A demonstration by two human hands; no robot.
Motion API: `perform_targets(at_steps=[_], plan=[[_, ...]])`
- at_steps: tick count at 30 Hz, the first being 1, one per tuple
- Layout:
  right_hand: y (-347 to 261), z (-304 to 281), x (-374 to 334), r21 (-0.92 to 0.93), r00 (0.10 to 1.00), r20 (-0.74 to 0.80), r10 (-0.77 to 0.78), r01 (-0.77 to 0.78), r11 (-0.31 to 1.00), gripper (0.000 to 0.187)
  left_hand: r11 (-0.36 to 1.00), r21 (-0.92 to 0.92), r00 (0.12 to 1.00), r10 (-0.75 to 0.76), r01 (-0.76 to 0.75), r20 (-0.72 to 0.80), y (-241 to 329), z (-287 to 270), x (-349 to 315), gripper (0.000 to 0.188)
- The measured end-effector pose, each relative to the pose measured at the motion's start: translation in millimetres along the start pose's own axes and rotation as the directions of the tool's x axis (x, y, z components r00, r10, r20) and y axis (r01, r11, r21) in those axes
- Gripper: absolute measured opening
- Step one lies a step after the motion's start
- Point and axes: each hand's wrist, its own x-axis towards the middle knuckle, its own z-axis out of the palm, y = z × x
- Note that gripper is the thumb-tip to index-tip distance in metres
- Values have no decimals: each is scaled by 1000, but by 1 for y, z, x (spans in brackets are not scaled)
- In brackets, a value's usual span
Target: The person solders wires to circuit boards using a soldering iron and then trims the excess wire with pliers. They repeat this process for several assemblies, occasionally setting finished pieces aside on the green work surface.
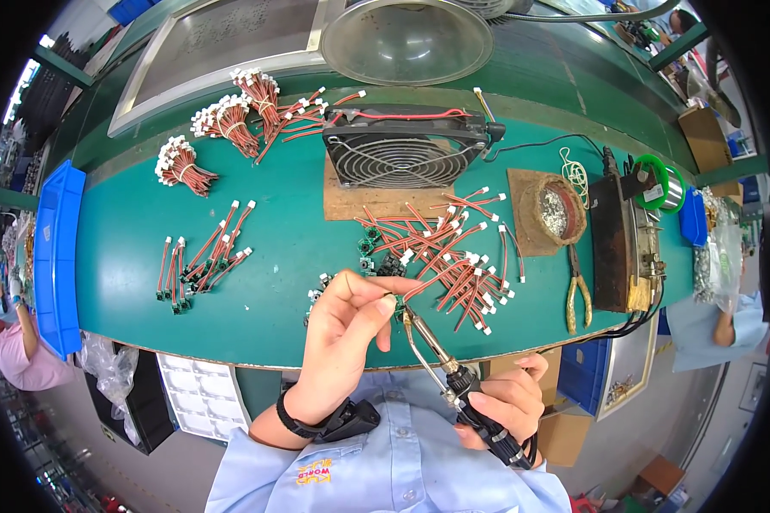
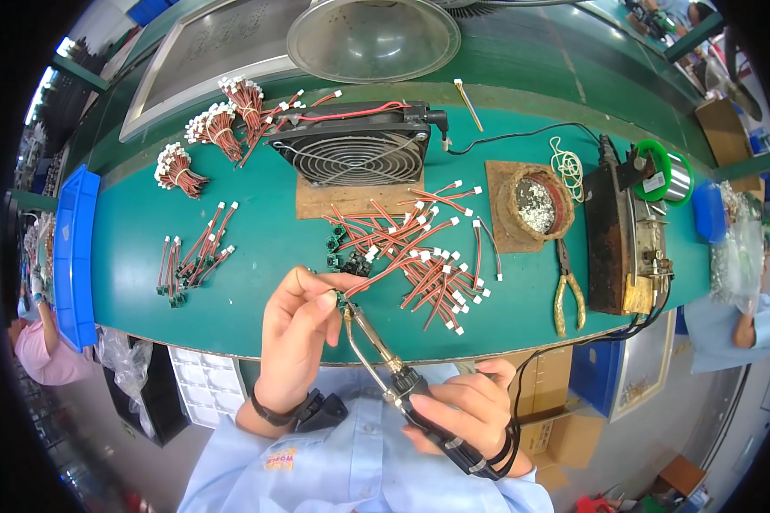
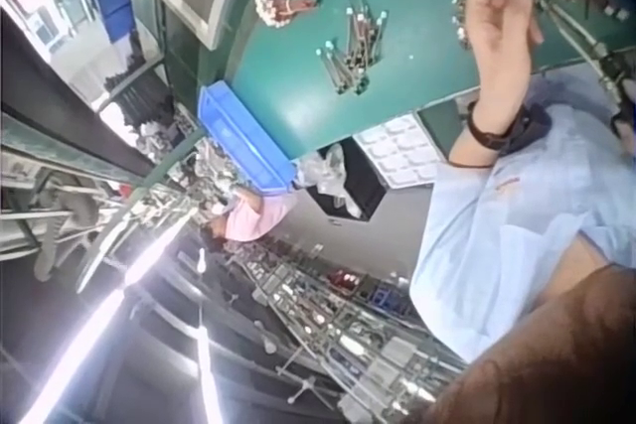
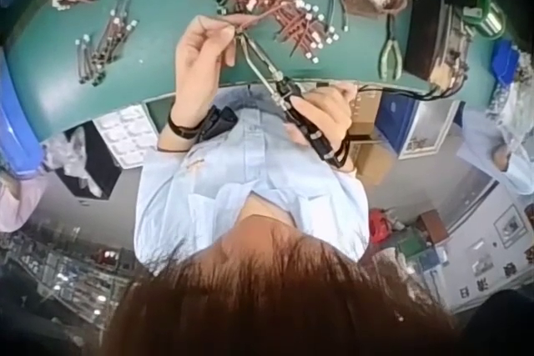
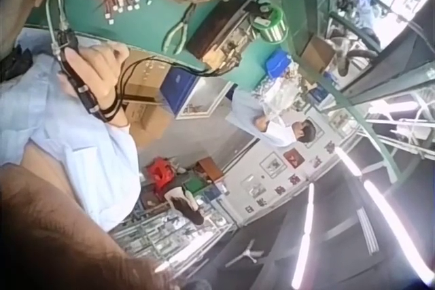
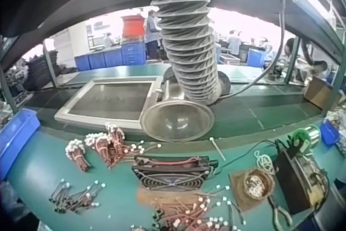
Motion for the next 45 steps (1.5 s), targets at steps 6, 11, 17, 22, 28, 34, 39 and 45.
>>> perform_targets(at_steps=[6,11,17,22,28,34,39,45], plan=[[1,1,-2,23,1000,-7,4,-4,1000,43,1000,14,1000,-4,4,-5,0,0,-1,8],[2,-1,-6,-22,999,-51,-7,6,1000,44,999,36,1000,9,-9,-19,0,-1,-2,8],[12,-6,-13,-239,968,-249,-21,-40,970,42,1000,-30,1000,-9,9,0,0,-3,-1,8],[23,19,-17,-142,784,-575,236,-380,914,32,996,-77,997,-53,49,-57,5,-12,-4,8],[37,19,2,50,954,-191,230,-225,973,32,996,-85,990,23,-35,-138,4,-37,-13,10],[48,25,17,-308,991,104,-78,107,945,32,992,-92,986,66,-80,-151,4,-43,-24,9],[54,26,25,-365,983,113,-144,176,914,27,994,27,986,111,-108,-125,2,-36,-22,8],[53,23,43,-270,950,-233,-206,140,953,38,991,101,986,105,-93,-128,7,-24,-25,9]])
